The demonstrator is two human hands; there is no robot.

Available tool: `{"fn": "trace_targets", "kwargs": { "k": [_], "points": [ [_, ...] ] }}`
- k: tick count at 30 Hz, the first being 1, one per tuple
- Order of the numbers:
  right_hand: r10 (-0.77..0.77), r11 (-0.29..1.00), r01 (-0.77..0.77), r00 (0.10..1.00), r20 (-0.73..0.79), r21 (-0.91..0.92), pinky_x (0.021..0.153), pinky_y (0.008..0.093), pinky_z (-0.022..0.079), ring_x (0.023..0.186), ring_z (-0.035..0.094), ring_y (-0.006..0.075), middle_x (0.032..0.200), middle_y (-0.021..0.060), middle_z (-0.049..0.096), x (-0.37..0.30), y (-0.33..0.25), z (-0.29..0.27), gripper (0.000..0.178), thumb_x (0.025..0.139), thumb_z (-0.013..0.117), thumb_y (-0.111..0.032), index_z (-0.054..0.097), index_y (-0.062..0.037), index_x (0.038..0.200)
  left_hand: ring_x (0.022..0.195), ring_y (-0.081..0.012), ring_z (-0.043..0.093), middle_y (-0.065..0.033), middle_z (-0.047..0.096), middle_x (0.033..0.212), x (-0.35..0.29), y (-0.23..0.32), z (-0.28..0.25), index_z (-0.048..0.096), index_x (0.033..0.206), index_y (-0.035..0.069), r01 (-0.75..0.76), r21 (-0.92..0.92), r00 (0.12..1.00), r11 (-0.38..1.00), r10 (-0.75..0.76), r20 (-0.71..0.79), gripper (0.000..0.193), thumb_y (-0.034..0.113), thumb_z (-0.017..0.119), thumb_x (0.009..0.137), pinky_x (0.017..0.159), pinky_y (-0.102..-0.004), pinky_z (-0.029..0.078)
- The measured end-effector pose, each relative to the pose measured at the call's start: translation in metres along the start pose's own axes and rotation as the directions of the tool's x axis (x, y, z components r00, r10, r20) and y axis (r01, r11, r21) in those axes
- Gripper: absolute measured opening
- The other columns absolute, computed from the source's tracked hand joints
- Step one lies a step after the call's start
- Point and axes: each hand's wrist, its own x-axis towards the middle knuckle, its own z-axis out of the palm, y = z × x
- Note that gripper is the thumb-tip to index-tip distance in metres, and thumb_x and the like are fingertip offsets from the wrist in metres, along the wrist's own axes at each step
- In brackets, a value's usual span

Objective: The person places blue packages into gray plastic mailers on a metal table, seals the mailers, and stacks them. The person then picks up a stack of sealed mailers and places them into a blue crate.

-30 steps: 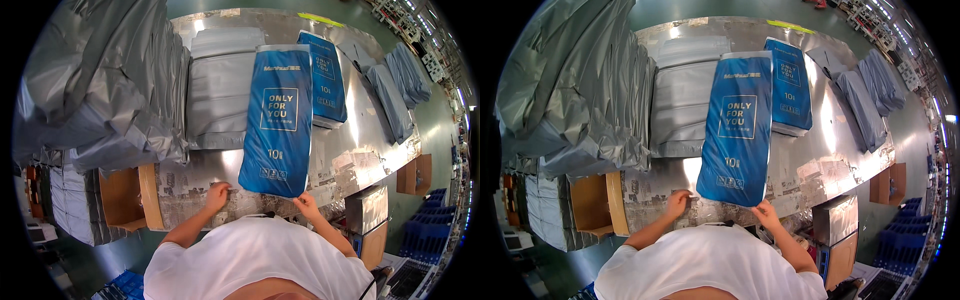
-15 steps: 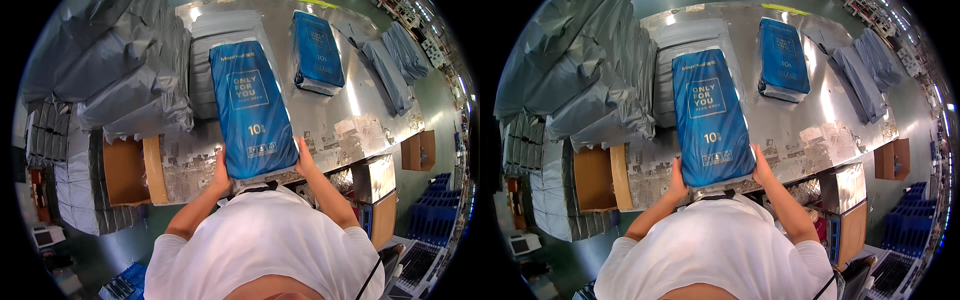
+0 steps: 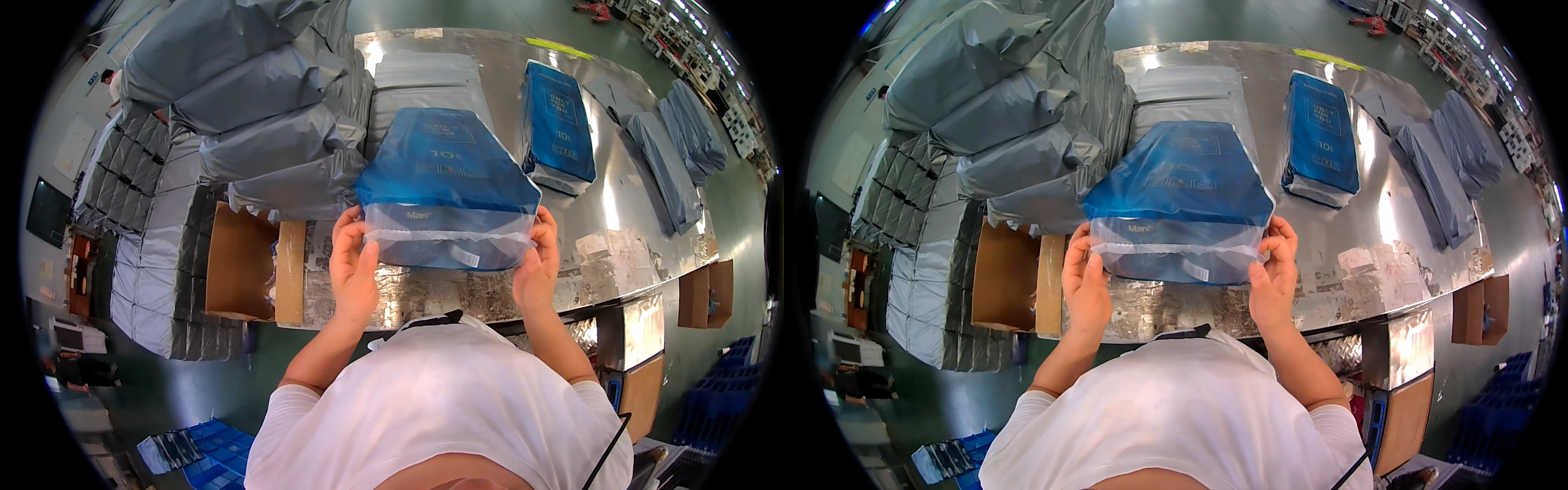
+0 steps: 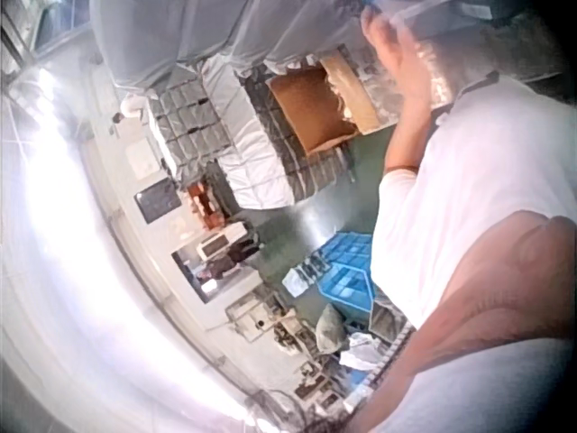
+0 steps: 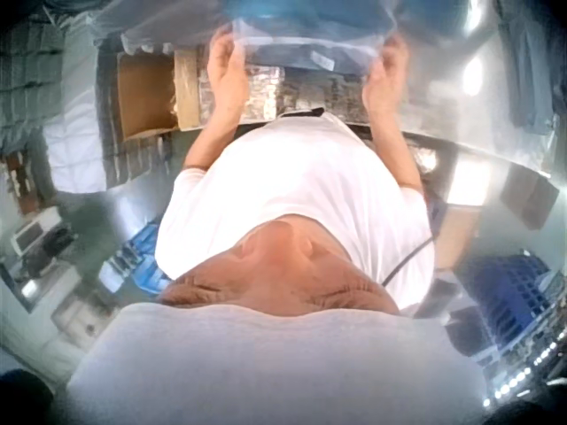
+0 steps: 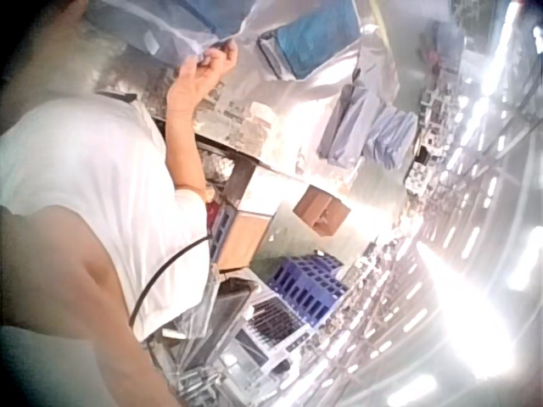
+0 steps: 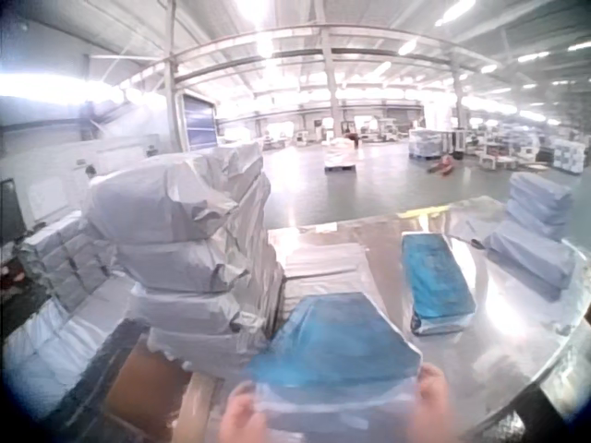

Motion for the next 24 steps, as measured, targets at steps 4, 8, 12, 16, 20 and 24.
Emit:
{"fn": "trace_targets", "kwargs": {
  "k": [4,8,12,16,20,24],
  "points": [
    [-0.051,0.984,0.045,0.998,-0.028,-0.172,0.099,0.0405,0.023,0.122,0.029,0.0299,0.131,0.0138,0.028,0.0011,-0.0008,0.0068,0.014,0.079,0.061,-0.016,0.058,-0.0025,0.079,0.117,-0.0193,0.036,-0.0088,0.029,0.128,0.0059,0.0023,-0.0030,0.055,0.090,0.002,0.084,-0.002,0.996,0.996,-0.084,-0.020,0.009,0.009,0.050,0.087,0.096,-0.0316,0.029],
    [-0.080,0.995,0.076,0.996,-0.050,-0.064,0.098,0.0380,0.026,0.120,0.032,0.0258,0.132,0.0123,0.027,-0.0001,-0.0025,0.0098,0.016,0.084,0.058,-0.016,0.060,-0.0012,0.078,0.117,-0.0194,0.037,-0.0073,0.030,0.128,0.0093,0.0032,-0.0031,0.056,0.083,0.001,0.137,-0.165,0.989,0.977,-0.144,-0.032,0.011,0.009,0.050,0.088,0.093,-0.0308,0.032],
    [-0.080,0.997,0.080,0.996,-0.042,-0.001,0.099,0.0403,0.024,0.123,0.029,0.0291,0.132,0.0138,0.028,-0.0003,-0.0025,0.0044,0.015,0.083,0.058,-0.015,0.063,-0.0013,0.079,0.105,-0.0163,0.046,-0.0042,0.031,0.127,0.0101,0.0011,-0.0047,0.052,0.081,0.004,0.120,-0.082,0.993,0.989,-0.121,-0.007,0.016,0.017,0.050,0.090,0.082,-0.0334,0.044],
    [-0.090,0.996,0.090,0.996,-0.019,0.002,0.099,0.0409,0.023,0.123,0.027,0.0292,0.132,0.0136,0.028,0.0011,-0.0018,0.0027,0.018,0.084,0.058,-0.017,0.063,-0.0012,0.079,0.110,-0.0177,0.042,-0.0047,0.030,0.128,0.0106,0.0045,-0.0003,0.053,0.082,0.003,0.145,-0.130,0.989,0.981,-0.148,-0.015,0.015,0.014,0.050,0.089,0.087,-0.0334,0.040],
    [-0.091,0.996,0.091,0.996,-0.014,0.015,0.099,0.0416,0.023,0.124,0.026,0.0292,0.133,0.0137,0.026,0.0006,0.0008,0.0011,0.018,0.084,0.058,-0.018,0.063,-0.0012,0.079,0.120,-0.0202,0.035,-0.0071,0.028,0.129,0.0099,0.0055,-0.0016,0.057,0.085,0.000,0.171,-0.190,0.984,0.967,-0.177,-0.011,0.014,0.011,0.049,0.089,0.093,-0.0315,0.033],
    [-0.073,0.997,0.073,0.997,-0.026,0.032,0.100,0.0420,0.022,0.124,0.026,0.0294,0.134,0.0138,0.025,-0.0017,-0.0001,0.0040,0.018,0.084,0.058,-0.018,0.063,-0.0013,0.079,0.121,-0.0203,0.034,-0.0070,0.028,0.129,0.0079,0.0017,-0.0040,0.057,0.085,0.000,0.166,-0.182,0.985,0.969,-0.171,-0.015,0.014,0.011,0.049,0.089,0.094,-0.0323,0.032]
  ]
}}
